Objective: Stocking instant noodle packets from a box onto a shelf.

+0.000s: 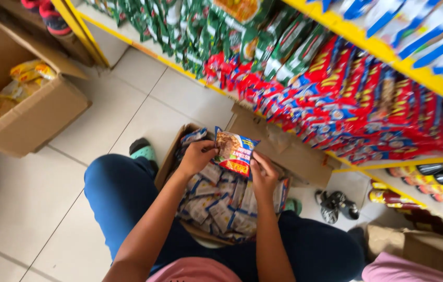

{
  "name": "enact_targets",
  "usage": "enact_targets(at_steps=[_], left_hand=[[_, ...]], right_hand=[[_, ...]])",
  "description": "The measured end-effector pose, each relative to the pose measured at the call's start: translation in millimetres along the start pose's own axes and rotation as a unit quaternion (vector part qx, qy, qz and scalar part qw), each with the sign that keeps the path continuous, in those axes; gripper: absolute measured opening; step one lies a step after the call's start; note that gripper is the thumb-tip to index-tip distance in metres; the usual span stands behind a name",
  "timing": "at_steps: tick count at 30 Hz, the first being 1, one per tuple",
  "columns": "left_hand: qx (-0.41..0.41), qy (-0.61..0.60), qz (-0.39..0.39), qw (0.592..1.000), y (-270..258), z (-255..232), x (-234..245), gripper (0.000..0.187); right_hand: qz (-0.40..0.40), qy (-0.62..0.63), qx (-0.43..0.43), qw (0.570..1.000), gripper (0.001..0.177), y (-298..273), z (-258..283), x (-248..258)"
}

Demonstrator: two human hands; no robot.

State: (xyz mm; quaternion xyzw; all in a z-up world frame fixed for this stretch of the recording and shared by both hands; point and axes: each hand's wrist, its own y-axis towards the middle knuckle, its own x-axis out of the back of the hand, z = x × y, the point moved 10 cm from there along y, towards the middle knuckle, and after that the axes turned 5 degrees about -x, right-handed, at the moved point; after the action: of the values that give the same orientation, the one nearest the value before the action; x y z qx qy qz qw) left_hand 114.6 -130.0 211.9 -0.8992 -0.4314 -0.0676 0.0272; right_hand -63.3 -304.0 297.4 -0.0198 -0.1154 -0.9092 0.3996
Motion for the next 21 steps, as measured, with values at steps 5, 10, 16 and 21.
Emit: enact_targets(at_steps=[5, 10, 16, 21], left_hand=[[-0.029, -0.071, 0.031, 0.997, 19.3, -113.2, -7.7, 0.028], [-0.163, 0.001, 0.047, 0.986, 32.7, -255.5, -14.9, 0.027], [-0.328, 0.004, 0.091, 0.94, 51.8, -399.8, -42.2, 0.026], [-0.379, 0.009, 0.139, 0.915, 66.2, -503.5, -68.5, 0.024]], right_hand=[[-0.053, -0.039, 0.062, 0.996, 0.027, 14.0, 96.7, 24.6], [-0.14, -0.134, 0.184, 0.964, 0.028, 18.0, 179.5, 64.5], [-0.207, -0.167, 0.276, 0.923, 0.035, 24.8, 292.4, 103.4], [-0.241, -0.216, 0.338, 0.884, 0.041, 42.4, 352.1, 135.9]])
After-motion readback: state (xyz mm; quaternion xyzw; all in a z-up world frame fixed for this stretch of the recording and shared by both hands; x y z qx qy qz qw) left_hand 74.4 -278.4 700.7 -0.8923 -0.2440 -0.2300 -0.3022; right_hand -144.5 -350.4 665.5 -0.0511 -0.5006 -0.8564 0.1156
